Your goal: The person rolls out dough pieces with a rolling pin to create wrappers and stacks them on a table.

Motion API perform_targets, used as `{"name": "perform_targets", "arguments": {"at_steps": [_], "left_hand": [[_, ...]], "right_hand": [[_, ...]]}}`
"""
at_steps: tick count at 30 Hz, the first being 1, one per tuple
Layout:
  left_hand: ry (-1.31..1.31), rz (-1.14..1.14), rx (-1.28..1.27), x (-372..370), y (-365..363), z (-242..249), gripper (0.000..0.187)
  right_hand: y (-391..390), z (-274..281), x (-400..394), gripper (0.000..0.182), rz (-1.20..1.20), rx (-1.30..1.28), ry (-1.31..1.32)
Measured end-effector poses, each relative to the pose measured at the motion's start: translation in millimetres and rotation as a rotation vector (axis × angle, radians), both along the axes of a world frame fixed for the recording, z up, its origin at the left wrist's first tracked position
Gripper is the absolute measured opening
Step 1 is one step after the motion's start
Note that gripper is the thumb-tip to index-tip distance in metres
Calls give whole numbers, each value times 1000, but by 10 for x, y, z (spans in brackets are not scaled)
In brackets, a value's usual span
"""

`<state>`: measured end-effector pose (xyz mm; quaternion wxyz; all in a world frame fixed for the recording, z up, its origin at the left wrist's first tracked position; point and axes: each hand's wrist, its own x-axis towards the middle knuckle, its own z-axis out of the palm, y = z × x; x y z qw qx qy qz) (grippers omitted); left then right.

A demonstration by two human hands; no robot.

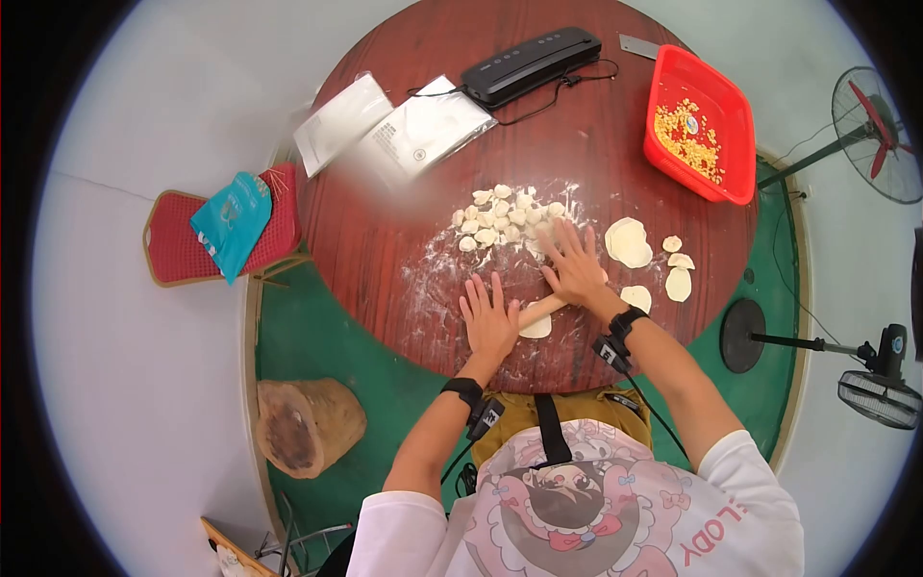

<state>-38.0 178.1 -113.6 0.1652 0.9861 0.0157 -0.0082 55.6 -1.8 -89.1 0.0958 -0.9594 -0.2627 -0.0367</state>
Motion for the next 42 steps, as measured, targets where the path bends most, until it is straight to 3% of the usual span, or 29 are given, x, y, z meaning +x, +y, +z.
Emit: {"name": "perform_targets", "arguments": {"at_steps": [7, 12, 14, 17, 18, 20, 25, 28, 30, 35, 40, 42], "left_hand": [[-12, -210, -11, -370, -61, 149, 62], [22, -238, -44, -395, -48, 180, 62], [10, -232, -74, -328, -22, 137, 62], [8, -214, -217, -162, 54, 47, 53], [-12, -312, -240, -50, 95, 32, 47], [-151, -448, -261, 145, 69, 169, 31], [-45, -665, -138, 319, -94, 170, 24], [59, -611, -64, 335, -194, 160, 16], [89, -511, -204, 316, -228, 170, 12], [95, -517, -242, 236, -231, 104, 8], [27, -547, -242, 162, -230, 357, 6], [219, -468, -364, 129, -228, 463, 12]], "right_hand": [[-253, -1, -603, 64, -40, -20, 90], [-343, 160, -808, 66, -33, -10, 173], [-422, 188, -833, 55, 125, 56, 152], [-499, 90, -918, 40, 224, -57, 119], [-491, 107, -952, 34, 254, -33, 70], [-520, 95, -1045, 34, 275, -48, 27], [-649, 241, -1266, 36, 328, -72, -7], [-722, 273, -1385, 36, 274, -44, 40], [-796, 321, -1444, 36, 211, 6, 79], [-919, 441, -1563, 36, 113, 69, 124], [-1039, 421, -1683, 37, 55, 79, 130], [-1087, 425, -1718, 37, 34, 87, 132]]}}
